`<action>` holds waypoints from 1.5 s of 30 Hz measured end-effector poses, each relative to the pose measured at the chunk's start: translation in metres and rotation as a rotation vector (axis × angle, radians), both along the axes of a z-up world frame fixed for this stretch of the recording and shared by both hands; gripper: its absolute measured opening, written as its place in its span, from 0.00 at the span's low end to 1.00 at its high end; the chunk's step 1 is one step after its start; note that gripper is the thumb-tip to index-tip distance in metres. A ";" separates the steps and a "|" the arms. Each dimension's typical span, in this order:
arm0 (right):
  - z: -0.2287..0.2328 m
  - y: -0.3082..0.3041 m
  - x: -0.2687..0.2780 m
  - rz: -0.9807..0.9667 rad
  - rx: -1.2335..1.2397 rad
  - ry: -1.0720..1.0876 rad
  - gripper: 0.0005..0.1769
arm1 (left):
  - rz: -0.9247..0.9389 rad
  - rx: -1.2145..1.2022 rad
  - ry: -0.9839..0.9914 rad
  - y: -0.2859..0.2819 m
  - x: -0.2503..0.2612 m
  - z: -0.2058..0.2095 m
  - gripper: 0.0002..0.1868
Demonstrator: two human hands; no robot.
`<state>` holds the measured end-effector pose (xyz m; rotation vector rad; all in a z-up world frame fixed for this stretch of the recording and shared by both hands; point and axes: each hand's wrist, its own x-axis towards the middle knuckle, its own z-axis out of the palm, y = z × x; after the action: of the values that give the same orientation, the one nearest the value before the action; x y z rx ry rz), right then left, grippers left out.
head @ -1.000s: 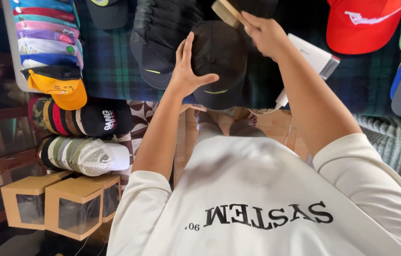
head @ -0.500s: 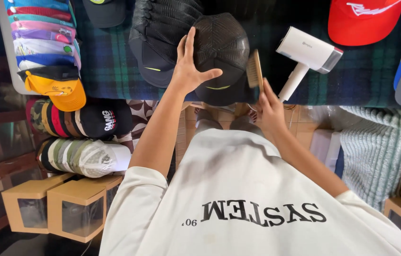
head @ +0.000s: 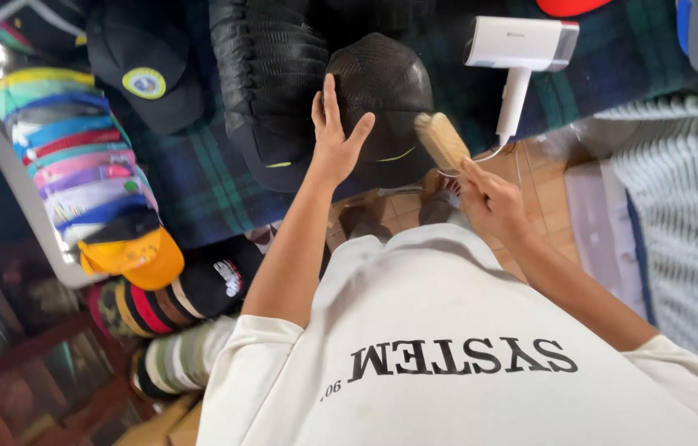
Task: Brushing and steaming various baseball caps to clean them and restore their shape.
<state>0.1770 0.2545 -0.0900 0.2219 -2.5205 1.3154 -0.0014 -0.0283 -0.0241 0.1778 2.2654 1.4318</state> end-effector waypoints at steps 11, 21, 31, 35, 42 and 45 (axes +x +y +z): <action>0.031 -0.096 -0.071 -0.313 0.175 -0.017 0.26 | -0.190 0.004 0.037 -0.035 -0.021 -0.001 0.48; -0.051 -0.201 0.055 -0.752 -0.167 -0.254 0.28 | -0.243 -0.095 0.087 -0.034 -0.021 0.002 0.49; 0.020 -0.187 -0.044 -0.842 -0.629 -0.499 0.29 | -0.225 -0.128 0.112 -0.030 -0.019 0.004 0.49; -0.006 -0.155 -0.084 -0.978 -0.890 -0.528 0.29 | -0.231 -0.124 0.194 -0.031 -0.019 -0.007 0.48; 0.002 -0.218 0.069 -0.801 -0.623 -0.907 0.34 | -0.246 -0.152 0.170 -0.037 -0.021 -0.013 0.49; -0.038 -0.228 0.128 -0.871 -0.608 -0.847 0.28 | -0.297 -0.122 0.259 -0.044 -0.025 -0.029 0.48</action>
<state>0.3051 0.0263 -0.1281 -1.6329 -2.0416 1.8296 -0.0265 -0.0721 -0.0533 0.6640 2.3960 1.1680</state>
